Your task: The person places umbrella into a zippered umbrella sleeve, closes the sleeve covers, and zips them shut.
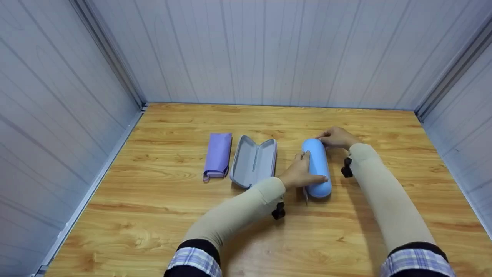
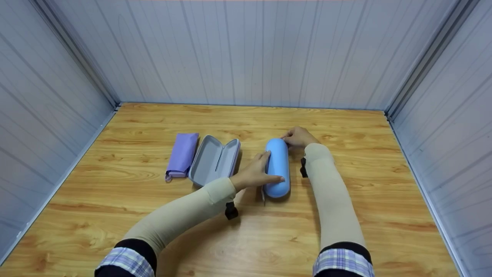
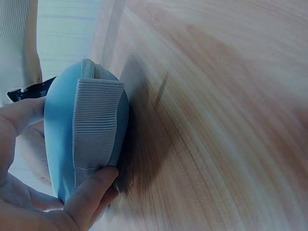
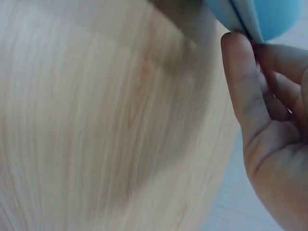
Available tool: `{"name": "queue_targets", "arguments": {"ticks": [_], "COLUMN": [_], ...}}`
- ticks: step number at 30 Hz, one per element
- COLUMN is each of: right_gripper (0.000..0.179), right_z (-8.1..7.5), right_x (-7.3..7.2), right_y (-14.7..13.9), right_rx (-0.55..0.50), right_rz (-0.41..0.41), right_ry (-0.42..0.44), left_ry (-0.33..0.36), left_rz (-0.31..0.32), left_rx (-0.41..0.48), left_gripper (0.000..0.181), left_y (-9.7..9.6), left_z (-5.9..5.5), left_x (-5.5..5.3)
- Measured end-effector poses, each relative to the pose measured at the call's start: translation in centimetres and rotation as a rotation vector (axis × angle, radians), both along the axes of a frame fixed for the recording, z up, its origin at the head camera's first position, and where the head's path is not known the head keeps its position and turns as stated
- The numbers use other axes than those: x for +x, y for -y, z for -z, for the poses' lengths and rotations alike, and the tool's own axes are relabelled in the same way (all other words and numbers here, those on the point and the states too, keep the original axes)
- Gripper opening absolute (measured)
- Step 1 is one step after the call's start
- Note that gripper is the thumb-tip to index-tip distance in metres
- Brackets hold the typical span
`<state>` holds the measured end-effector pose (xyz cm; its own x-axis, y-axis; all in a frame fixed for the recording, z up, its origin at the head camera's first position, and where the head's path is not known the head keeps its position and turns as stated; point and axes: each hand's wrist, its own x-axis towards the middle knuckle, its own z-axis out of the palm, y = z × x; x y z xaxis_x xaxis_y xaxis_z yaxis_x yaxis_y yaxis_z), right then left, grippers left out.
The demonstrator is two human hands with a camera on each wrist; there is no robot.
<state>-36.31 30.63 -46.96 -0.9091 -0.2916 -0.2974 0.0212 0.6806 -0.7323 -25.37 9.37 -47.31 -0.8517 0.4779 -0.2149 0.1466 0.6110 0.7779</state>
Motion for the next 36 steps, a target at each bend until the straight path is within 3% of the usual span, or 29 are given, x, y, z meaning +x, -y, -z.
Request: {"name": "queue_targets", "arguments": {"ticks": [5, 9, 14, 20, 30, 36], "right_gripper": [0.034, 0.034, 0.034, 0.028, 0.025, 0.019], "right_z": [0.6, 1.4, 2.0, 2.1, 1.1, 1.0], "right_x": [0.3, 0.9, 1.6, 2.1, 2.8, 3.1], "right_y": [0.3, 0.1, -0.3, -1.0, -0.6, -0.9], "right_rx": [0.055, 0.023, -0.077, -0.189, 0.061, 0.138], "right_rz": [-0.001, 0.03, 0.057, 0.018, -0.002, -0.039], "right_ry": [-0.081, -0.096, -0.06, 0.002, -0.165, -0.246], "left_ry": [-0.018, -0.019, -0.015, 0.001, -0.002, -0.007], "left_rz": [-0.009, -0.01, -0.004, -0.013, 0.007, 0.01], "left_rx": [-0.009, -0.018, 0.007, 0.036, -0.017, -0.022], "left_gripper": [0.11, 0.11, 0.109, 0.109, 0.108, 0.108], "left_y": [0.0, -0.1, -0.1, 0.1, 0.0, 0.0], "left_z": [0.0, -0.1, -0.1, 0.1, 0.0, 0.0], "left_x": [0.1, 0.2, 0.1, 0.0, -0.1, -0.1]}}
